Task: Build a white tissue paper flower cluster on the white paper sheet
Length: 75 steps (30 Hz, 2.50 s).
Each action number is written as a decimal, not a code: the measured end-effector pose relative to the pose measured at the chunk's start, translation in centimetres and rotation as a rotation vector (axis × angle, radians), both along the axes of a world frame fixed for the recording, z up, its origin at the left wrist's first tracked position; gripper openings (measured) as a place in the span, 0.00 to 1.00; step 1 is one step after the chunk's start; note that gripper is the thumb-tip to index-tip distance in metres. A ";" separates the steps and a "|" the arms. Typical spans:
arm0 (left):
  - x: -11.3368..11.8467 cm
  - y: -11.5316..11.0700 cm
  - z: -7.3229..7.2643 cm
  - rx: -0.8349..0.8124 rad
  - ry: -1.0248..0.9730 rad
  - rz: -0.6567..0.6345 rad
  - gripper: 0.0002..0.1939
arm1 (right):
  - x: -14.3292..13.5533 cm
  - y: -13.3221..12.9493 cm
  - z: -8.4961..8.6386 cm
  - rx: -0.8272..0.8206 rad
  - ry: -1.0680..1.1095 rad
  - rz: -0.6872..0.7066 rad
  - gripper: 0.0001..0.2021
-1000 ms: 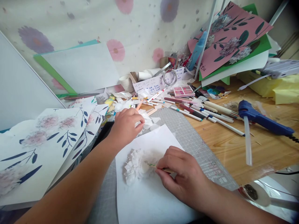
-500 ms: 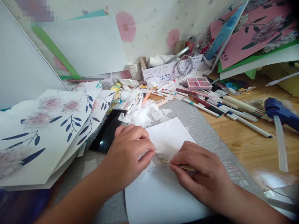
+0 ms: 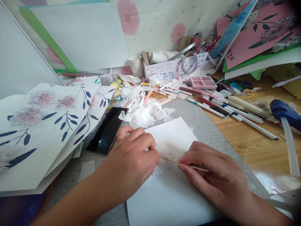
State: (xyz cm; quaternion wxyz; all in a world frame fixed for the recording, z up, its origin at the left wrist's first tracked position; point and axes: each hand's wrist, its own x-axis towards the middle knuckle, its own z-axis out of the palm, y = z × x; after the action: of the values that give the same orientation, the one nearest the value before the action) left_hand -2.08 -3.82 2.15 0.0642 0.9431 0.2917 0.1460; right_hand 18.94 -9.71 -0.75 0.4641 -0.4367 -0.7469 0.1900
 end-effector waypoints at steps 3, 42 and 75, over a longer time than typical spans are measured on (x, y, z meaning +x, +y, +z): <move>-0.1 0.2 0.0 -0.023 0.013 0.005 0.08 | -0.4 0.1 -0.6 0.002 -0.044 0.000 0.07; -0.9 1.0 0.3 -0.275 0.005 -0.057 0.07 | 0.0 0.1 -0.1 -0.123 -0.008 0.204 0.06; 4.9 7.4 -0.5 0.013 0.108 0.401 0.16 | -0.5 0.4 -0.6 -0.091 0.022 0.184 0.07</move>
State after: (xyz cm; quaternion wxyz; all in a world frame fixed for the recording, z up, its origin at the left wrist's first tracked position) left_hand 2.78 3.57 1.64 0.0121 0.8730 0.4758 0.1070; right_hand 18.43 -9.35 -1.34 0.4324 -0.3846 -0.7694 0.2703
